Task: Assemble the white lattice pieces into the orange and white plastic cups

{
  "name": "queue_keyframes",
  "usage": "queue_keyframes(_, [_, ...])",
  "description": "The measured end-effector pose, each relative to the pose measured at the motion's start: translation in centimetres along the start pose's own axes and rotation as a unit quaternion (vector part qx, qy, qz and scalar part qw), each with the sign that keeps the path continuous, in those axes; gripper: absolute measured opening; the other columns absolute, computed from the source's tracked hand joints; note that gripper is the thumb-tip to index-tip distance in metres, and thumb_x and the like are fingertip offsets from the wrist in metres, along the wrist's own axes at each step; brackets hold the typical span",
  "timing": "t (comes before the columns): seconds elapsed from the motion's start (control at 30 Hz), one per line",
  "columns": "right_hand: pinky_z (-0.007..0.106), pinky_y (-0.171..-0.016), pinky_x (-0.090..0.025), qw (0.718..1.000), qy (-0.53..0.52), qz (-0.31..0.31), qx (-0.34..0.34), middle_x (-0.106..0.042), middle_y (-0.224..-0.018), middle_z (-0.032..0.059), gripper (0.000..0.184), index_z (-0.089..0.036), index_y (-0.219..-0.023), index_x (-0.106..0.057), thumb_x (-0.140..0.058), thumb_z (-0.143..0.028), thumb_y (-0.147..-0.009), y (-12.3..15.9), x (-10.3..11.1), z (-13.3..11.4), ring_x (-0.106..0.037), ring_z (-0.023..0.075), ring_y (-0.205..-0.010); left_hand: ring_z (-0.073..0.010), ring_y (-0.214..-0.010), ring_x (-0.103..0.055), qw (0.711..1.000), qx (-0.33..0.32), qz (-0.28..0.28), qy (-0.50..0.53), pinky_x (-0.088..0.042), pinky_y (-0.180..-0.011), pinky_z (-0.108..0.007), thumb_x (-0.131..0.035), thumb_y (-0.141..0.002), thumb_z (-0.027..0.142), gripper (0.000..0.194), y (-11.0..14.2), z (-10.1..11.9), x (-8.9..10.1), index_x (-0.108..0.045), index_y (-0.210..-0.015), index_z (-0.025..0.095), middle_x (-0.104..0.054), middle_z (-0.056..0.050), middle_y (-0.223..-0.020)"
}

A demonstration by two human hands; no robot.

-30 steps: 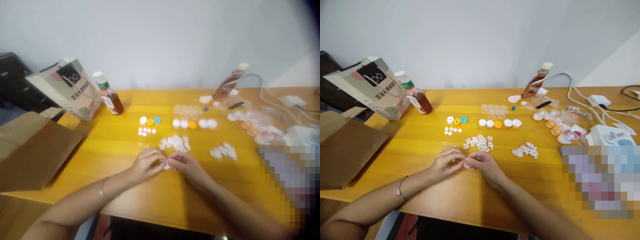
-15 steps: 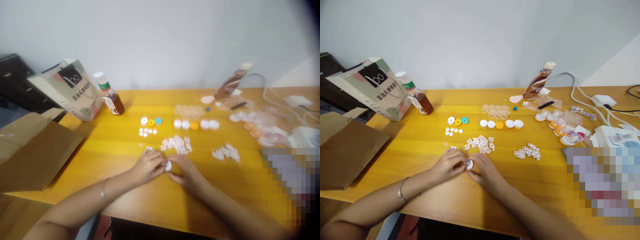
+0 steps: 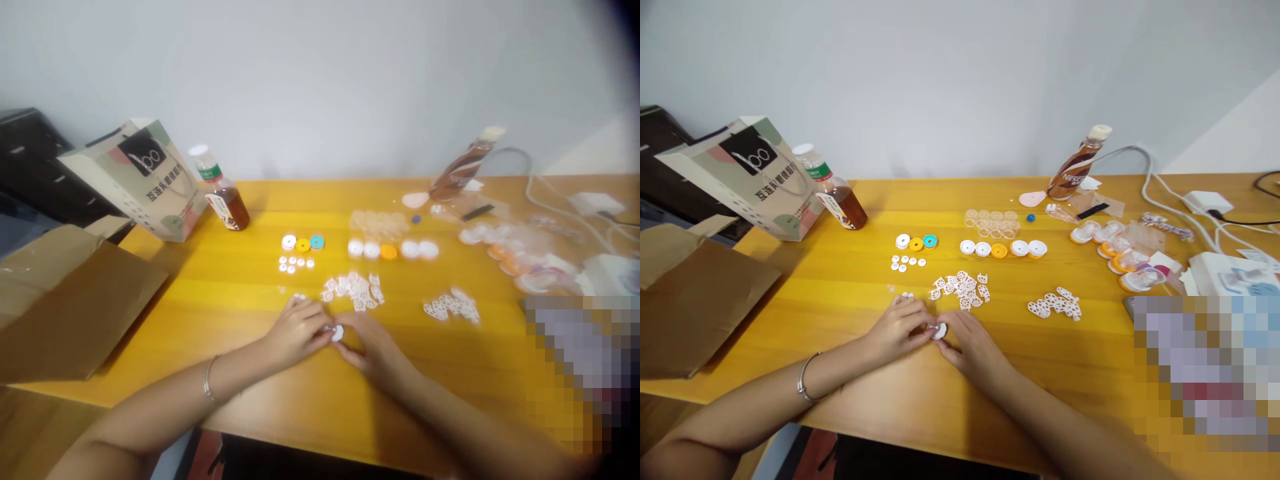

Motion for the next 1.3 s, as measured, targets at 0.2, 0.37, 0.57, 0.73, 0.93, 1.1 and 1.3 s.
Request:
queue_keyframes(0.2, [0.031, -0.075, -0.05, 1.0, 0.019, 0.022, 0.004, -0.063, -0.091, 0.0057, 0.025, -0.021, -0.1, -0.05, -0.054, -0.014, -0.077, 0.3, 0.1, 0.2, -0.061, 0.0174, -0.084, -0.0146, -0.079, -0.051, 0.999, 0.0, 0.022, 0.035, -0.036, -0.071, -0.028, -0.051, -0.083, 0.031, 0.018, 0.1, -0.2, 0.9, -0.06, -0.092, 0.019, -0.061, -0.003, -0.086])
queue_keyframes(0.37, [0.032, -0.077, -0.051, 0.998, 0.048, 0.039, 0.023, -0.065, -0.094, 0.0055, 0.023, -0.022, -0.098, -0.053, -0.054, -0.013, -0.077, 0.3, 0.3, 0.0, -0.061, 0.0173, -0.087, -0.0156, -0.087, -0.053, 0.999, -0.038, 0.007, 0.016, -0.038, -0.076, -0.03, -0.049, -0.084, 0.025, 0.019, 0.5, 0.1, 1.6, -0.06, -0.098, 0.019, -0.063, -0.005, -0.093])
queue_keyframes(0.57, [0.034, -0.079, -0.051, 0.996, 0.074, 0.049, 0.028, -0.066, -0.094, 0.0066, 0.021, -0.022, -0.097, -0.055, -0.054, -0.014, -0.078, 0.3, 0.5, 0.2, -0.062, 0.0186, -0.089, -0.0191, -0.097, -0.053, 0.997, -0.069, -0.004, -0.036, -0.035, -0.082, -0.035, -0.046, -0.085, 0.025, 0.027, 1.0, 0.8, 1.0, -0.055, -0.111, 0.019, -0.062, -0.006, -0.106])
queue_keyframes(0.73, [0.035, -0.079, -0.051, 0.994, 0.095, 0.051, 0.034, -0.067, -0.094, 0.0067, 0.019, -0.022, -0.097, -0.057, -0.053, -0.015, -0.08, 0.4, 0.5, 0.2, -0.062, 0.0192, -0.088, -0.0191, -0.099, -0.053, 0.996, -0.075, -0.002, -0.057, -0.033, -0.083, -0.035, -0.046, -0.085, 0.025, 0.029, 1.0, 0.9, 1.0, -0.053, -0.113, 0.02, -0.062, -0.005, -0.107])
queue_keyframes(0.93, [0.036, -0.08, -0.052, 0.991, 0.121, 0.048, 0.035, -0.068, -0.095, 0.0077, 0.017, -0.021, -0.095, -0.061, -0.052, -0.017, -0.081, 0.5, 0.4, 0.0, -0.063, 0.0202, -0.089, -0.0195, -0.099, -0.053, 0.994, -0.081, 0.001, -0.078, -0.033, -0.083, -0.036, -0.045, -0.086, 0.025, 0.028, 1.0, 1.2, 1.2, -0.054, -0.112, 0.019, -0.062, -0.007, -0.107])
queue_keyframes(1.1, [0.035, -0.081, -0.052, 0.988, 0.143, 0.043, 0.048, -0.067, -0.096, 0.0083, 0.017, -0.019, -0.095, -0.061, -0.05, -0.015, -0.082, 0.6, 0.2, -0.2, -0.062, 0.0202, -0.09, -0.021, -0.099, -0.053, 0.991, -0.094, -0.008, -0.096, -0.033, -0.082, -0.038, -0.044, -0.087, 0.025, 0.028, 1.1, 1.4, 0.9, -0.054, -0.112, 0.018, -0.061, -0.008, -0.108])
queue_keyframes(1.3, [0.037, -0.081, -0.052, 0.978, 0.189, -0.002, 0.085, -0.064, -0.098, 0.012, 0.025, -0.016, -0.099, -0.061, -0.041, -0.01, -0.085, 0.8, -0.1, -0.9, -0.06, 0.0212, -0.093, -0.0201, -0.095, -0.055, 0.985, -0.113, 0.002, -0.133, -0.035, -0.078, -0.037, -0.043, -0.087, 0.021, 0.025, 1.3, 1.6, 0.5, -0.055, -0.108, 0.015, -0.061, -0.01, -0.105])
Point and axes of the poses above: each hand's wrist, its own y-axis away from the middle knuckle, its own x-axis out of the back of the hand, z = x × y, the point moved 5 cm from there along -y, towards the middle knuckle
